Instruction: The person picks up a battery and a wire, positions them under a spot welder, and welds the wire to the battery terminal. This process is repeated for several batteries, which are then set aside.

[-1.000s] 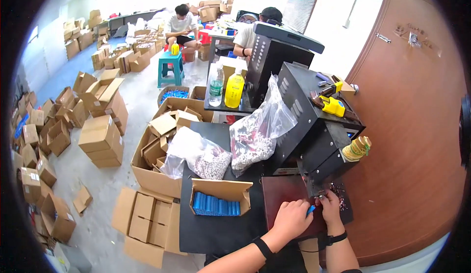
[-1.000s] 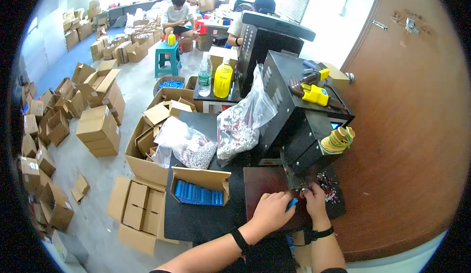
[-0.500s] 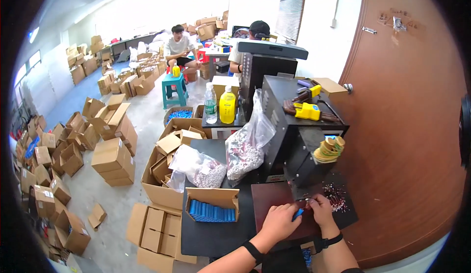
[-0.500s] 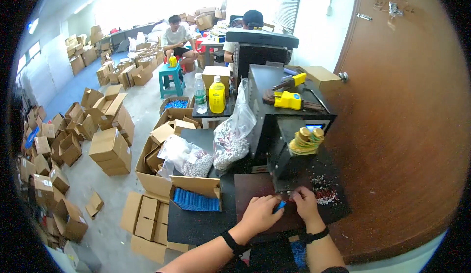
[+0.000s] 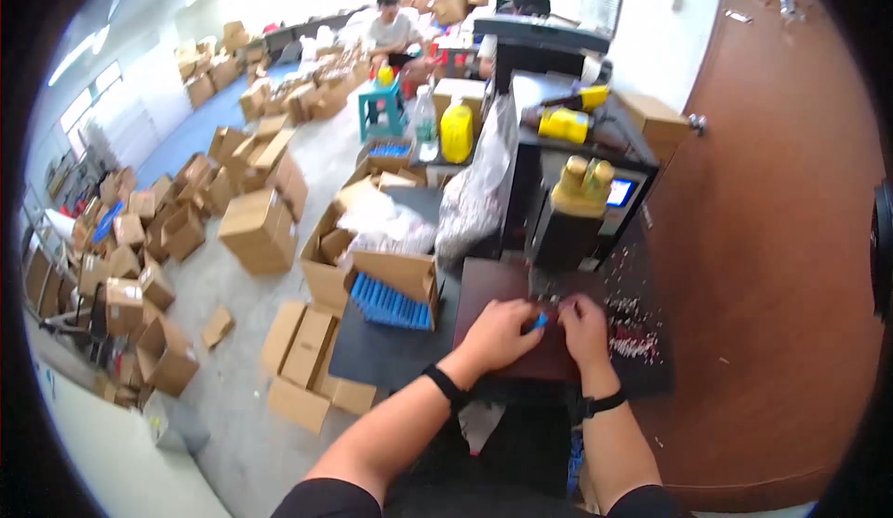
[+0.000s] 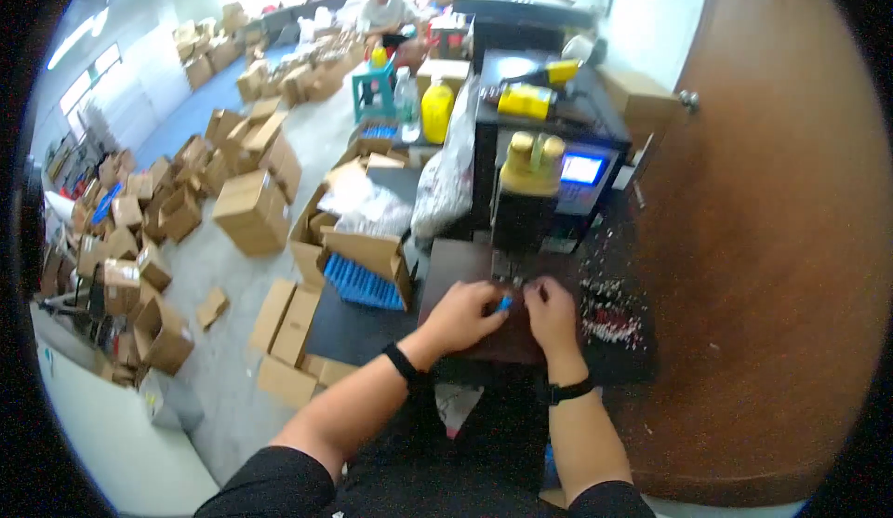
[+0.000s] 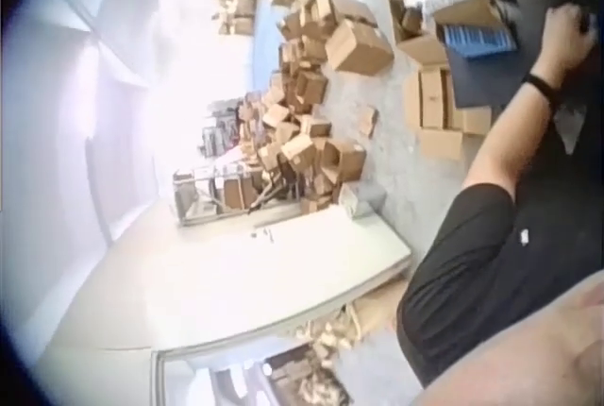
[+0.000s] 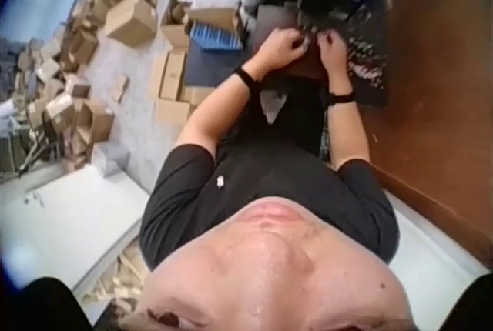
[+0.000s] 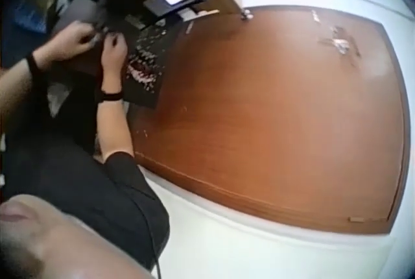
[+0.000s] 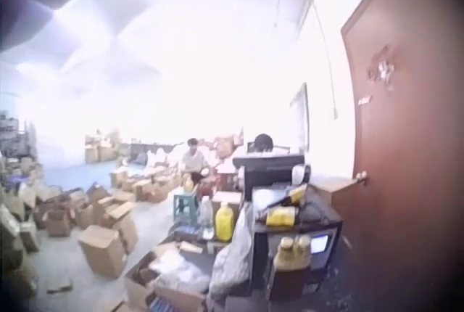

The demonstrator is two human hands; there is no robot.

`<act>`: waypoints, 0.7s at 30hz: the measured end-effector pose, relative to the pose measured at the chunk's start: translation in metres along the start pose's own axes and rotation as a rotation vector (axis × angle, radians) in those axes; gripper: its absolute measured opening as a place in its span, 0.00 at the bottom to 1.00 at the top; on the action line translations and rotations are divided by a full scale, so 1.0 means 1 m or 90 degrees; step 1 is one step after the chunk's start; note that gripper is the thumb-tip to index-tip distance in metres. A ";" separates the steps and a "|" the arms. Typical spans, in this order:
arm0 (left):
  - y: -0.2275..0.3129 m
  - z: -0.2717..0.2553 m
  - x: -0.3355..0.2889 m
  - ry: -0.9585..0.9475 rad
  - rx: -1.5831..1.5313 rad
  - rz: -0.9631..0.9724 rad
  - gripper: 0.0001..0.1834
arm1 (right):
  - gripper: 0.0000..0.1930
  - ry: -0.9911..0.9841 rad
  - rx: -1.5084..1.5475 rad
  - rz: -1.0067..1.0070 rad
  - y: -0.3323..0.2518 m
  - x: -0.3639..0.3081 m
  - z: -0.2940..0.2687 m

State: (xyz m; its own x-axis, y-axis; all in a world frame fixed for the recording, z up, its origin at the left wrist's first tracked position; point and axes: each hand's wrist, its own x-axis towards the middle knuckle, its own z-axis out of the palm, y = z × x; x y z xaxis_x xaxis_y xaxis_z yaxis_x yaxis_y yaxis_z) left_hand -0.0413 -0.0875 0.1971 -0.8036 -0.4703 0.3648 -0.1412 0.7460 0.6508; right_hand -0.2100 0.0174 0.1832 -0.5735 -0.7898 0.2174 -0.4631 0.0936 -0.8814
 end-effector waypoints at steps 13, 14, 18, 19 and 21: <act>0.000 0.005 -0.007 0.023 -0.031 0.012 0.15 | 0.07 0.021 0.065 0.003 -0.003 -0.009 0.002; 0.001 0.001 -0.006 -0.014 -0.035 -0.026 0.15 | 0.08 0.016 0.053 0.007 -0.004 -0.008 0.003; 0.000 0.001 -0.006 -0.015 -0.041 -0.002 0.15 | 0.07 0.017 0.034 0.016 0.009 -0.005 0.001; -0.002 0.000 -0.005 -0.011 -0.044 0.000 0.15 | 0.07 0.017 0.054 0.013 0.008 -0.003 0.001; 0.002 -0.001 -0.003 -0.021 -0.046 0.002 0.15 | 0.07 0.025 0.066 0.017 0.004 -0.006 -0.001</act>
State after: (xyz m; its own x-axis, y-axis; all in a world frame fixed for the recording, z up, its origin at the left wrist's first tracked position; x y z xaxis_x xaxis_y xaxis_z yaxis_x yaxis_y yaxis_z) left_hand -0.0383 -0.0853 0.1980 -0.8228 -0.4512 0.3456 -0.0977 0.7114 0.6960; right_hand -0.2095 0.0227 0.1785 -0.6115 -0.7636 0.2075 -0.3757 0.0494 -0.9254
